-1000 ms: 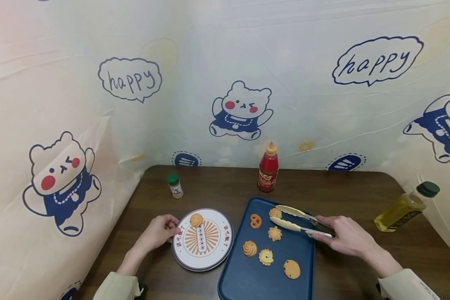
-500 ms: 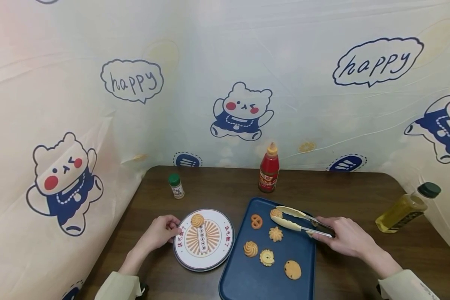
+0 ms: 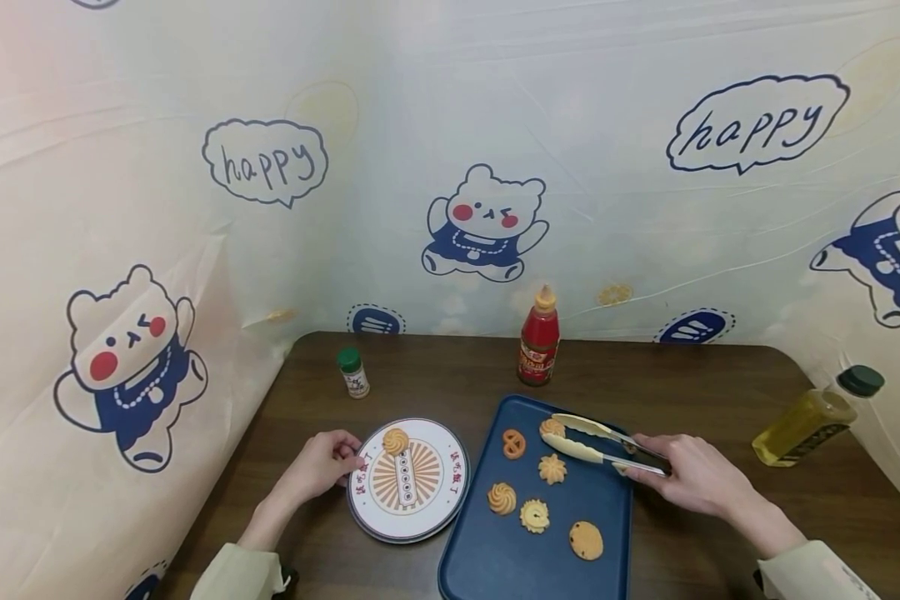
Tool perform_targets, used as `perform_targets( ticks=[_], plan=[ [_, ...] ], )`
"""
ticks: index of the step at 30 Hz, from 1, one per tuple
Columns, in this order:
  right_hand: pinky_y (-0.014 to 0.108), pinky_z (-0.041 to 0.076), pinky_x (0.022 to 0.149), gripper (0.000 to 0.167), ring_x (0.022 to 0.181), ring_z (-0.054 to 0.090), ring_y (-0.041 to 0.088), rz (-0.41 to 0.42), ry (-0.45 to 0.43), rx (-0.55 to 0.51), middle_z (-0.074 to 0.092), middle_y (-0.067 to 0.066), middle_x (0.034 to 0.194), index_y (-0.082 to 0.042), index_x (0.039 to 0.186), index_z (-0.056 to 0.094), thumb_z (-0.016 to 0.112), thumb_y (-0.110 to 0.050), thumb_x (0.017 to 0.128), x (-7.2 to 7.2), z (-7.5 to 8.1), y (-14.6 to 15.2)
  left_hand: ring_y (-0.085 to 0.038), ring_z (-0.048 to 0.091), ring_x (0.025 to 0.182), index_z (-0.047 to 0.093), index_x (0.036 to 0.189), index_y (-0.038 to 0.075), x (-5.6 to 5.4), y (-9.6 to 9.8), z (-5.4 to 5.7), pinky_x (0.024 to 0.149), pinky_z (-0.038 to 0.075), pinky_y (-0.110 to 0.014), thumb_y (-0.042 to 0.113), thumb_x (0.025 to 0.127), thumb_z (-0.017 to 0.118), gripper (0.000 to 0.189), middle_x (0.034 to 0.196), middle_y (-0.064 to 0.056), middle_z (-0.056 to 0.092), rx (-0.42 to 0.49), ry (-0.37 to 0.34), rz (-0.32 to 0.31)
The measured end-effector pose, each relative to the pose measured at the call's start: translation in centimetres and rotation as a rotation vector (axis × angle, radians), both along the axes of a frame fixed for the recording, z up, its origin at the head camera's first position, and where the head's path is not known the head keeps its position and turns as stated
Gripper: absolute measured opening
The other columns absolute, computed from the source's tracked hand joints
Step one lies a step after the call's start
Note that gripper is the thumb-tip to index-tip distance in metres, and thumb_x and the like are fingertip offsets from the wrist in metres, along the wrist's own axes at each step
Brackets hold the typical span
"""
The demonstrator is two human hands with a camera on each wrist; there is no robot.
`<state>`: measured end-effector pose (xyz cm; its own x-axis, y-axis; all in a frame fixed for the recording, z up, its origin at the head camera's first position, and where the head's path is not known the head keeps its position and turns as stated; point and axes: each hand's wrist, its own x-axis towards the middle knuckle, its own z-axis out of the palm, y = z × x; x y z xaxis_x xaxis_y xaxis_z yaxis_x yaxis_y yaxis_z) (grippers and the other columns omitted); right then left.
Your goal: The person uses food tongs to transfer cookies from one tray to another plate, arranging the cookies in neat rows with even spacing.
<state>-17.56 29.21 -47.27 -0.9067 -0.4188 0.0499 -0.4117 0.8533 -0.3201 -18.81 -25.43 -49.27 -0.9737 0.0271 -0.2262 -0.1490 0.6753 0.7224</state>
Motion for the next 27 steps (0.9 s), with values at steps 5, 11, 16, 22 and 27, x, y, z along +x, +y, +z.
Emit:
perform_targets(
  ticks=[5, 11, 16, 22, 27],
  plan=[
    [0.022, 0.039, 0.054, 0.067, 0.064, 0.050, 0.000, 0.009, -0.007, -0.022, 0.073, 0.009, 0.105, 0.000, 0.126, 0.067, 0.064, -0.058, 0.091, -0.1, 0.3, -0.4, -0.019, 0.058, 0.068, 0.066, 0.107, -0.001, 0.0, 0.0, 0.0, 0.059, 0.058, -0.030, -0.001, 0.088, 0.073, 0.020, 0.081, -0.008, 0.057, -0.003, 0.000, -0.004],
    [0.023, 0.043, 0.052, 0.069, 0.065, 0.052, 0.000, 0.021, 0.001, -0.026, 0.074, 0.007, 0.101, 0.000, 0.126, 0.067, 0.063, -0.060, 0.090, -0.4, 0.9, -1.3, -0.019, 0.058, 0.068, 0.066, 0.107, -0.001, -0.1, -0.1, 0.0, 0.059, 0.058, -0.030, 0.000, 0.088, 0.073, 0.020, 0.081, -0.008, 0.057, 0.001, 0.002, -0.006],
    [0.023, 0.044, 0.057, 0.069, 0.069, 0.053, 0.002, 0.036, 0.019, -0.019, 0.073, 0.008, 0.107, -0.002, 0.127, 0.067, 0.063, -0.060, 0.090, -0.9, 1.4, -2.5, -0.018, 0.057, 0.067, 0.066, 0.107, -0.002, 0.0, -0.1, 0.0, 0.058, 0.058, -0.030, 0.000, 0.088, 0.074, 0.021, 0.082, -0.008, 0.057, 0.002, 0.010, -0.014],
    [0.021, 0.045, 0.054, 0.067, 0.066, 0.053, -0.001, 0.084, 0.046, -0.038, 0.073, 0.008, 0.107, -0.003, 0.127, 0.067, 0.064, -0.059, 0.090, -1.6, 1.6, -4.3, -0.019, 0.058, 0.067, 0.066, 0.107, -0.002, -0.1, 0.0, -0.1, 0.059, 0.058, -0.030, 0.000, 0.088, 0.073, 0.021, 0.081, -0.008, 0.058, -0.003, 0.004, -0.008],
    [0.021, 0.046, 0.053, 0.064, 0.063, 0.053, -0.003, 0.121, 0.067, -0.049, 0.073, 0.007, 0.108, -0.005, 0.127, 0.067, 0.066, -0.057, 0.090, -2.4, 2.0, -6.2, -0.019, 0.058, 0.068, 0.066, 0.108, -0.001, 0.0, 0.0, 0.0, 0.060, 0.058, -0.029, -0.001, 0.087, 0.073, 0.022, 0.082, -0.008, 0.058, -0.005, 0.000, -0.006]
  ],
)
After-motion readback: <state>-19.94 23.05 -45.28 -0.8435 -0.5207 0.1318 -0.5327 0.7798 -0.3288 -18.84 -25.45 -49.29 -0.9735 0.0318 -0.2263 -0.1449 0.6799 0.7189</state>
